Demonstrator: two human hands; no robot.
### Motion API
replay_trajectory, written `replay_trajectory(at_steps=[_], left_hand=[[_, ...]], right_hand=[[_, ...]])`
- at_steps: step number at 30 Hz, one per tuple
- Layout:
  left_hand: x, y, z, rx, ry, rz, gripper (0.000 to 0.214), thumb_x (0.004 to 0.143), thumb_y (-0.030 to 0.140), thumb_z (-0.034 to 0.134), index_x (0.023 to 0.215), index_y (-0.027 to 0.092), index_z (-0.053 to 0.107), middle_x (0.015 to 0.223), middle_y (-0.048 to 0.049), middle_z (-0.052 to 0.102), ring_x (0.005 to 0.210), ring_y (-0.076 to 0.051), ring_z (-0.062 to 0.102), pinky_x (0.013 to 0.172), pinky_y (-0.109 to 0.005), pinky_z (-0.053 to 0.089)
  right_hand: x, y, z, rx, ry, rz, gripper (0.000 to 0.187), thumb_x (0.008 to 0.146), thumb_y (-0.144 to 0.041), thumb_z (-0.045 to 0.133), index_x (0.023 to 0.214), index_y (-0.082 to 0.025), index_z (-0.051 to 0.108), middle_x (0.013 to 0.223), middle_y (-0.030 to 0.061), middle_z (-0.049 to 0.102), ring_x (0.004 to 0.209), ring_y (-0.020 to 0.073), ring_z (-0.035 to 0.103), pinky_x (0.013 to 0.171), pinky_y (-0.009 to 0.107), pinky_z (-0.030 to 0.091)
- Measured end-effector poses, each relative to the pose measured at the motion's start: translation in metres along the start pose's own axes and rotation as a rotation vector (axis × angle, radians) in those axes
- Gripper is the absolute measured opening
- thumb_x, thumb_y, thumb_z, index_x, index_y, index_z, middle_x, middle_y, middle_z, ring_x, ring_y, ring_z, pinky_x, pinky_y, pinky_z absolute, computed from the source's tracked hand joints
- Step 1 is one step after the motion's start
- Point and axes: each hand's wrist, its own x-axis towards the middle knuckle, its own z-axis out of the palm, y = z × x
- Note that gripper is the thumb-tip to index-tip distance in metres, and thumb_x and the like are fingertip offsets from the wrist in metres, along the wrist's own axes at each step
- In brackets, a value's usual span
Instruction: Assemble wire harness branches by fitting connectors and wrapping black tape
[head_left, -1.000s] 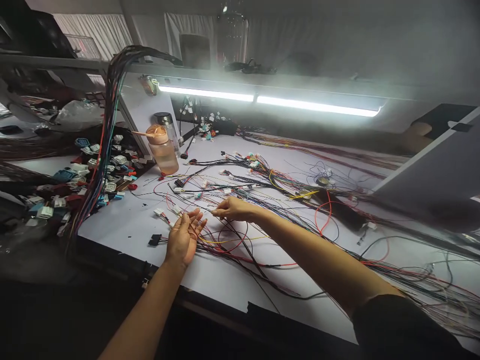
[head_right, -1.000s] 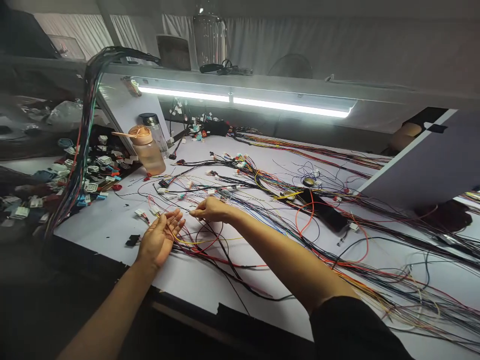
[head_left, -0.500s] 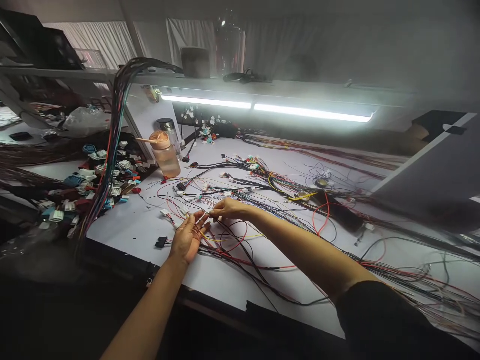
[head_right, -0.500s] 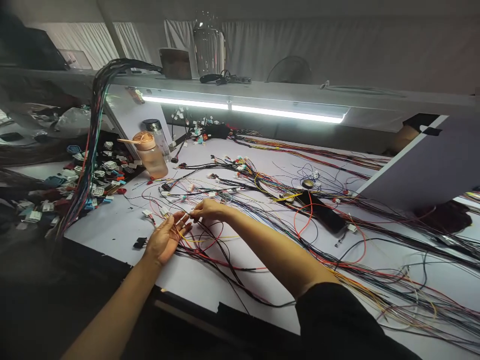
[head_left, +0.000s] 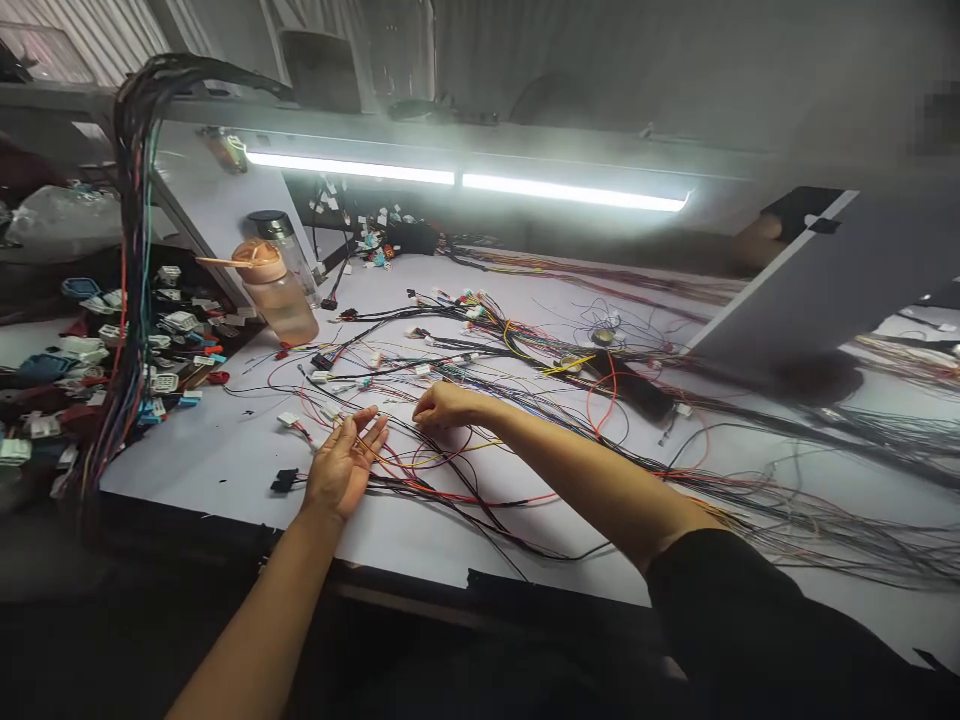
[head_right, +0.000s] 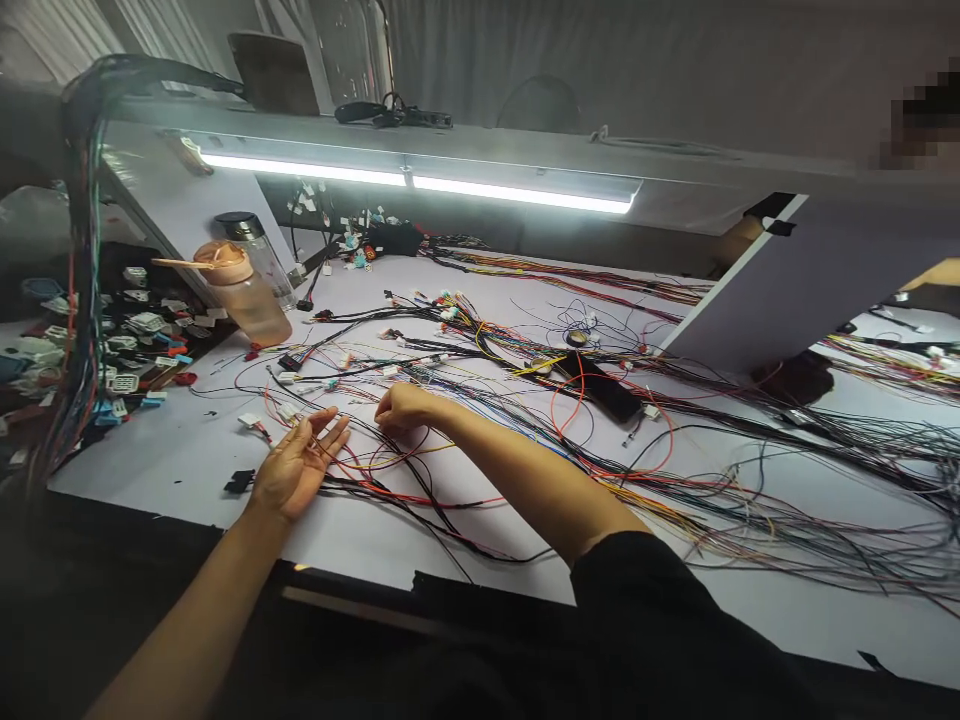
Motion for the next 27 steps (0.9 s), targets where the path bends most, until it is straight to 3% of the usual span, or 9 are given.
replay_trajectory(at_steps=[4, 7, 13, 19, 23, 27], left_hand=[[-0.001, 0.001, -0.001, 0.000, -0.013, -0.005, 0.017, 0.089, 0.030, 0.060, 0.088, 0.015, 0.068, 0.117, -0.0109, 0.065, 0.106, -0.026, 0.064, 0.097, -0.045, 0.049], [-0.002, 0.000, -0.003, 0.000, -0.031, 0.002, 0.020, 0.089, 0.032, 0.060, 0.088, 0.014, 0.068, 0.119, -0.0115, 0.064, 0.107, -0.028, 0.064, 0.098, -0.046, 0.048], [-0.004, -0.002, -0.005, 0.037, -0.115, 0.052, 0.024, 0.083, 0.039, 0.067, 0.089, 0.016, 0.069, 0.118, -0.0108, 0.064, 0.108, -0.030, 0.063, 0.098, -0.047, 0.047], [-0.006, -0.001, -0.001, 0.083, -0.128, 0.055, 0.027, 0.082, 0.041, 0.069, 0.089, 0.015, 0.067, 0.117, -0.0124, 0.064, 0.104, -0.029, 0.065, 0.096, -0.048, 0.049], [-0.002, -0.003, -0.004, 0.084, -0.126, 0.063, 0.028, 0.083, 0.044, 0.067, 0.090, 0.017, 0.067, 0.119, -0.0111, 0.064, 0.106, -0.029, 0.064, 0.100, -0.051, 0.045], [0.000, -0.005, -0.007, 0.070, -0.123, 0.065, 0.026, 0.083, 0.043, 0.067, 0.090, 0.018, 0.067, 0.121, -0.0100, 0.063, 0.108, -0.030, 0.063, 0.103, -0.054, 0.042]], right_hand=[[-0.010, -0.010, -0.001, -0.203, 0.097, 0.028, 0.018, 0.080, -0.022, 0.063, 0.095, -0.018, 0.074, 0.089, 0.0059, 0.074, 0.093, 0.0210, 0.065, 0.076, 0.025, 0.046], [-0.013, -0.011, 0.002, -0.287, 0.106, 0.052, 0.020, 0.078, -0.027, 0.066, 0.096, -0.022, 0.074, 0.098, 0.0048, 0.073, 0.097, 0.0226, 0.064, 0.078, 0.027, 0.044], [-0.011, -0.012, 0.006, -0.283, 0.075, 0.059, 0.017, 0.074, -0.023, 0.067, 0.089, -0.021, 0.075, 0.093, 0.0037, 0.073, 0.092, 0.0209, 0.064, 0.071, 0.024, 0.043], [-0.013, -0.010, 0.005, -0.147, 0.006, -0.017, 0.020, 0.082, -0.024, 0.064, 0.099, -0.018, 0.073, 0.090, 0.0005, 0.073, 0.080, 0.0113, 0.063, 0.064, 0.016, 0.042], [-0.009, 0.000, -0.001, -0.088, 0.011, 0.039, 0.025, 0.090, -0.020, 0.051, 0.106, -0.011, 0.069, 0.093, 0.0056, 0.073, 0.072, 0.0081, 0.063, 0.060, 0.014, 0.043], [-0.005, 0.005, -0.005, -0.095, -0.027, 0.057, 0.018, 0.084, -0.022, 0.060, 0.091, -0.011, 0.072, 0.079, 0.0046, 0.072, 0.066, 0.0095, 0.061, 0.056, 0.016, 0.041]])
